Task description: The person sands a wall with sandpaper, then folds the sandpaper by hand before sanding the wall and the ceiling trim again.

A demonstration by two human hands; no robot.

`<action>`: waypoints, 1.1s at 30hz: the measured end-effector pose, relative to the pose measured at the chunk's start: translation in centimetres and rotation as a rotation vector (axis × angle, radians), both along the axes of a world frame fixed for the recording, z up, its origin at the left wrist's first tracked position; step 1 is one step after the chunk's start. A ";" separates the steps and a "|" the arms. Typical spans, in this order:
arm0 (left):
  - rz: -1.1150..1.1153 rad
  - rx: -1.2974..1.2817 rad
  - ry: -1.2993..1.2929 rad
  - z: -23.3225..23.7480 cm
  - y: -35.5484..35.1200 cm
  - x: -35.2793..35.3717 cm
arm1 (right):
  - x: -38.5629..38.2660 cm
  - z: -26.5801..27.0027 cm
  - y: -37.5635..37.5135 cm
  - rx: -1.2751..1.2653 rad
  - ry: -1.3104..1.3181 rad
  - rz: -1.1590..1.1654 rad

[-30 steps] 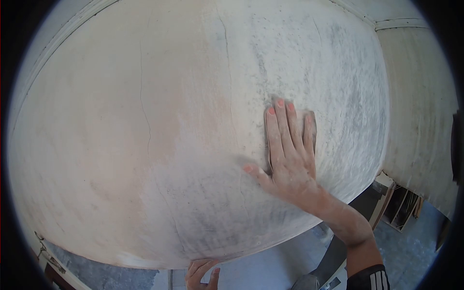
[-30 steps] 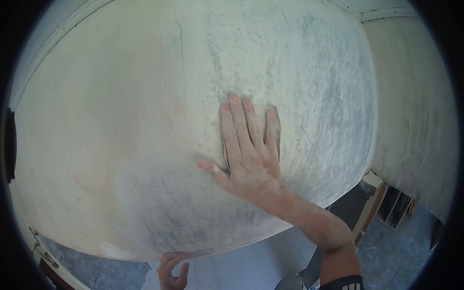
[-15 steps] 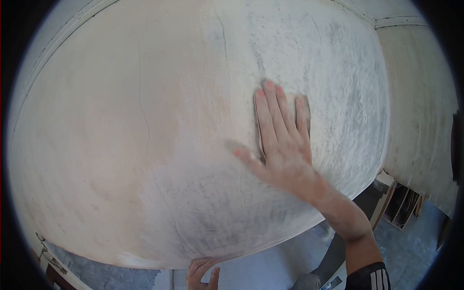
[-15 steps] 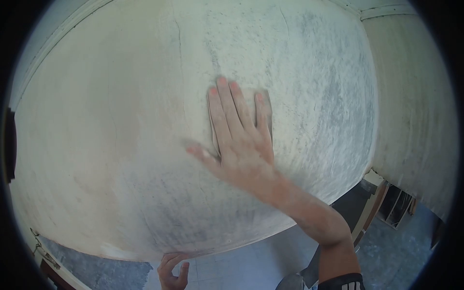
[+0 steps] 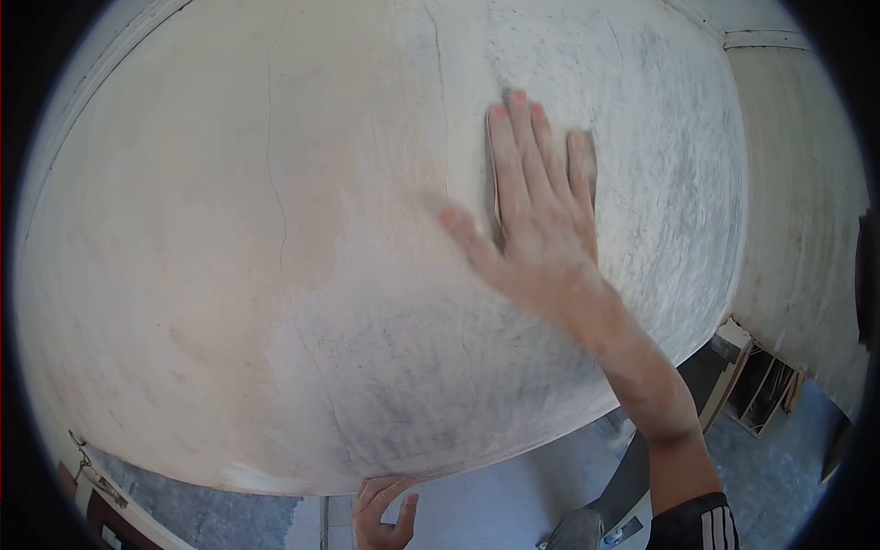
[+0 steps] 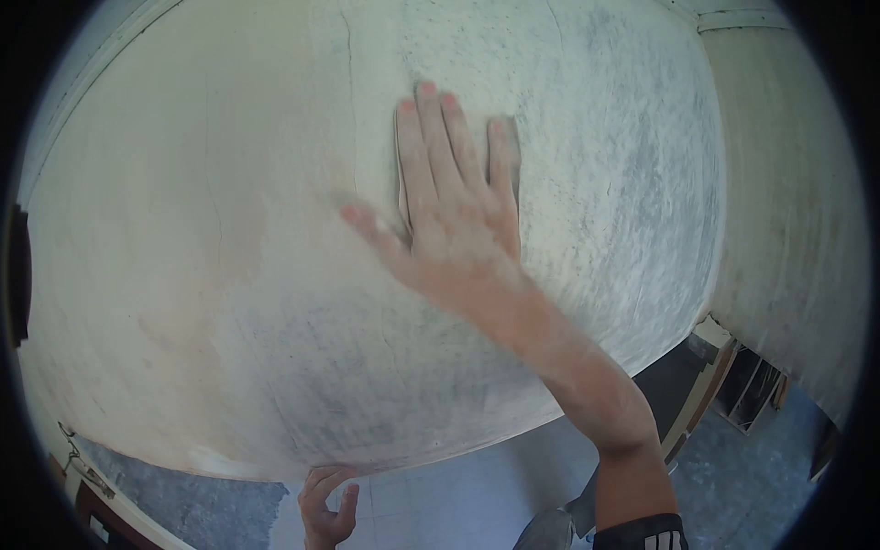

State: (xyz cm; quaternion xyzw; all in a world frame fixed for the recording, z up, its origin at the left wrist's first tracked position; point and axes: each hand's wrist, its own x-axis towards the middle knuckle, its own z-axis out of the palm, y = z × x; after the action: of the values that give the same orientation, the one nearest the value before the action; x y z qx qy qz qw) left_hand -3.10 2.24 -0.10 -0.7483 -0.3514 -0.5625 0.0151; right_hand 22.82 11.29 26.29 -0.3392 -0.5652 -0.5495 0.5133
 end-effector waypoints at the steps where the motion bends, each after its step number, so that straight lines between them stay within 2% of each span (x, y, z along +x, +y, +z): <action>1: 0.040 -0.019 -0.012 0.2 -0.1 0.4 | -0.1 0.2 0.0 0.005 0.019 0.007; 3: 0.081 -0.042 -0.030 0.3 -0.4 0.5 | -0.6 0.4 0.1 0.018 0.060 0.026; 6: 0.059 -0.066 -0.066 0.1 -0.3 0.1 | -1.6 -4.7 -1.3 -0.110 0.058 0.091; 9: 0.039 -0.076 -0.108 -0.1 -0.1 0.2 | -1.4 -6.4 -1.9 -0.191 -0.004 0.068; 15: 0.053 -0.059 -0.109 -0.3 -0.2 0.5 | -1.3 0.1 -0.1 -0.013 0.082 0.047; 21: 0.054 -0.071 -0.084 -0.1 -0.3 0.4 | -1.7 -7.2 -2.2 -0.255 0.003 0.125; 24: 0.045 -0.069 -0.098 -0.2 -0.3 0.5 | -1.0 -4.4 -1.3 -0.203 -0.042 0.037; 27: 0.051 -0.051 -0.124 -0.6 0.0 0.8 | -1.0 -0.4 -0.5 -0.099 0.023 0.015; 30: 0.049 -0.067 -0.125 -0.5 -0.1 0.7 | -1.6 -2.4 -1.0 -0.144 0.042 0.034; 33: 0.021 -0.083 -0.121 -0.4 -0.1 0.1 | -2.4 -6.9 -1.8 -0.218 0.004 0.110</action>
State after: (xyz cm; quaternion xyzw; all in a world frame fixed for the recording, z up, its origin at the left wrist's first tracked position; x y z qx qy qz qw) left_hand -2.96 2.09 -0.54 -0.7091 -0.3823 -0.5916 -0.0313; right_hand 20.45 9.53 19.43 -0.3626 -0.6384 -0.4552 0.5038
